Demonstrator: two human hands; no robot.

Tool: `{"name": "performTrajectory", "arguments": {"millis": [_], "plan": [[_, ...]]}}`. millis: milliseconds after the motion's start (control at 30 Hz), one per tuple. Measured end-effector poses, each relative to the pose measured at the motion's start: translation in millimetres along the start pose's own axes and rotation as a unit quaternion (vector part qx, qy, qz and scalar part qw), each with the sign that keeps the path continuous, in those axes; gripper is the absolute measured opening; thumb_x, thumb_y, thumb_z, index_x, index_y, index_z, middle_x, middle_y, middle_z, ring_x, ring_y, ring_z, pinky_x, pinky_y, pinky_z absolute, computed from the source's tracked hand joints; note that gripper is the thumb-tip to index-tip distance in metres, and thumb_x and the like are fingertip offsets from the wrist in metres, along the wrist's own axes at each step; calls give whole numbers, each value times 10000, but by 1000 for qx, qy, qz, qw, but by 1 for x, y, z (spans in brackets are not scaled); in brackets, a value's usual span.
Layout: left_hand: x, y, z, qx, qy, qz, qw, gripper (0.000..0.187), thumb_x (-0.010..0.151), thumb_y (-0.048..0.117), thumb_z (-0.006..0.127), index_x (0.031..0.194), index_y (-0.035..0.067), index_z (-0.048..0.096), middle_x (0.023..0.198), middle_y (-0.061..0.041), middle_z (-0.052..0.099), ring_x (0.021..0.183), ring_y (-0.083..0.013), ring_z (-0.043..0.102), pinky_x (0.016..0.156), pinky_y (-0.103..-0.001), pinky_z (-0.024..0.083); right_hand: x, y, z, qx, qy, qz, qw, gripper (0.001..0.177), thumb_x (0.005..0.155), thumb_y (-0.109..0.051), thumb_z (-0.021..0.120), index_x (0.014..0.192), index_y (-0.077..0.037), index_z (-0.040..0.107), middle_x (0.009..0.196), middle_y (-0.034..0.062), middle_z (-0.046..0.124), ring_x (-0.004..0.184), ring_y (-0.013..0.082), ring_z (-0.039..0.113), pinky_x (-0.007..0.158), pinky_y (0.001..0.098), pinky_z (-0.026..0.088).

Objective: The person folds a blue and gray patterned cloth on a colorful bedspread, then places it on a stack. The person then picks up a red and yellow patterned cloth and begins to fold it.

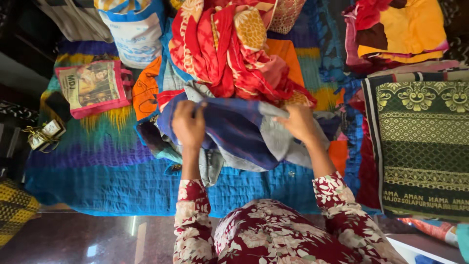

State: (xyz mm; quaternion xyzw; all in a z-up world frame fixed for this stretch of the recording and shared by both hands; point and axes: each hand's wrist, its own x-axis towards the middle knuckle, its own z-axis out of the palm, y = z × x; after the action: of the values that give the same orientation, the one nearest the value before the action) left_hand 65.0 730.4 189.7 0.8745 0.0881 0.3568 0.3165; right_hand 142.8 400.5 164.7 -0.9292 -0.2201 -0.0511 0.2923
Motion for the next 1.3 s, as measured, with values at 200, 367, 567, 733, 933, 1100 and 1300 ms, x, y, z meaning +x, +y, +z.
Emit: {"name": "performTrajectory", "arguments": {"millis": [200, 367, 567, 733, 933, 1100, 1300], "plan": [[-7, 2, 0, 132, -76, 15, 988, 475, 753, 261, 865, 1176, 127, 697, 1201, -84, 686, 1169, -371, 558, 950, -550, 437, 0, -3, -12, 165, 120, -27, 979, 288, 717, -47, 860, 921, 2, 663, 946, 148, 684, 899, 290, 659, 815, 375, 511], [-24, 75, 18, -215, -241, 180, 929, 886, 698, 278, 894, 1460, 89, 483, 1350, -180, 632, 1295, -390, 535, 1084, -499, 415, -5, -54, 2, 314, 0, -37, 949, 446, 785, 43, 761, 1202, -45, 629, 1028, 106, 730, 982, 185, 704, 876, 307, 545], [-14, 92, -3, -247, -344, 60, 904, 547, 770, 239, 870, 1252, 78, 667, 1082, -130, 732, 985, -305, 729, 862, -378, 559, -24, -83, -8, 347, -61, -82, 932, 583, 831, 10, 793, 1333, -40, 500, 1035, 62, 764, 980, 131, 721, 870, 280, 558], [-20, 86, -23, -148, -352, 53, 923, 321, 795, 264, 860, 1022, 70, 743, 918, -115, 743, 843, -323, 685, 768, -415, 526, -29, -78, 8, 356, -2, -57, 933, 542, 816, 15, 813, 1275, -21, 527, 977, 62, 701, 863, 102, 670, 760, 260, 544], [-32, 84, -34, -114, -317, 95, 937, 268, 780, 186, 842, 970, 75, 689, 864, -107, 710, 847, -322, 669, 763, -437, 512, -35, -68, 12, 399, -33, -30, 916, 420, 861, 40, 800, 1212, -15, 577, 928, 57, 720, 850, 103, 701, 757, 250, 560], [-36, 97, -36, -260, -310, 72, 912, 400, 799, 177, 795, 1112, 63, 574, 958, -118, 664, 874, -303, 680, 754, -423, 539, -43, -84, 1, 393, -21, -61, 917, 404, 868, 72, 740, 1229, -8, 575, 954, 56, 739, 880, 110, 728, 763, 248, 577], [-23, 111, -49, -24, -255, 143, 956, 152, 832, 272, 785, 876, 146, 713, 855, -104, 709, 813, -333, 687, 673, -471, 531, -42, -90, 6, 317, -25, -75, 945, 318, 856, -21, 779, 1145, -25, 648, 923, 78, 753, 847, 166, 736, 735, 304, 575]]}}
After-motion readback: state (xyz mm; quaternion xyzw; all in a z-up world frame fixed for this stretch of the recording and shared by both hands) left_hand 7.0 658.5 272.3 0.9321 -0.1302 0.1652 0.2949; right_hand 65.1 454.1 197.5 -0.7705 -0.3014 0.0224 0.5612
